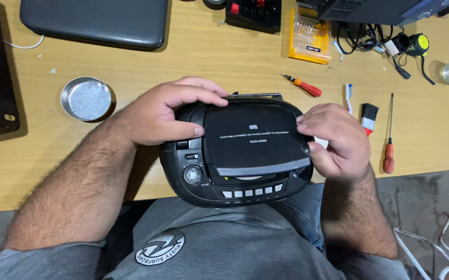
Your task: The person inserts a battery into a portable CD player, places a CD inside, and closes the lid. They then use a toothbrush to clean the exterior surface and buttons of the device.
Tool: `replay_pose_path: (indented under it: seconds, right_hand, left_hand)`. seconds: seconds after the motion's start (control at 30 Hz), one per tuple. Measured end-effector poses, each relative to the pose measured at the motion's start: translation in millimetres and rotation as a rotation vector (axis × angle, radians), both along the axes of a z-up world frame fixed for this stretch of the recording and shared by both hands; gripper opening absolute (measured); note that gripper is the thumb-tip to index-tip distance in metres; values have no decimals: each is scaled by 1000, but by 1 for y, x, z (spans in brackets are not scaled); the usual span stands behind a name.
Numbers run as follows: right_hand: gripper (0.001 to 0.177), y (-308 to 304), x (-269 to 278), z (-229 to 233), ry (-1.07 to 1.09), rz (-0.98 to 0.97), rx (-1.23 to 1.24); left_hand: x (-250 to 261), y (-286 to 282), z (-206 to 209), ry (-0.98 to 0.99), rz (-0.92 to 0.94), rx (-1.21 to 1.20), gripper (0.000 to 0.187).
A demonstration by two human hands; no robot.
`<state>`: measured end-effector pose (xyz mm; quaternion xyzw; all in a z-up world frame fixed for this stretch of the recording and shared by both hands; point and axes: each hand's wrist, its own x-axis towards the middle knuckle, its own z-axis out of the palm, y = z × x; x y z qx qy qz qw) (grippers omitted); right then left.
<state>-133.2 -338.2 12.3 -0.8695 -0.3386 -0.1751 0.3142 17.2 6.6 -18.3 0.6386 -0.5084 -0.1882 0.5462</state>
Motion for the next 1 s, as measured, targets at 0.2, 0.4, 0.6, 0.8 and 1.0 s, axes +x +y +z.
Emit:
replay_pose_path:
  seconds: [0.2, 0.4, 0.6, 0.8, 1.0]
  right_hand:
    - [35, 15, -5, 7, -35, -100, -34]
    - [32, 17, -2, 13, -10, -10, -76]
    - [27, 12, -6, 2, -57, -1, -54]
    - [26, 18, -12, 10, -17, -7, -117]
    - [18, 21, -15, 20, 73, -55, -137]
  left_hand:
    - [-3, 1, 7, -50, 70, 17, 46]
    - [-4, 0, 8, -75, 95, -13, 45]
    - [-6, 2, 13, -33, 60, -15, 50]
    - [-7, -1, 8, -8, 100, -19, 42]
    - [-8, -3, 9, -19, 57, -57, 53]
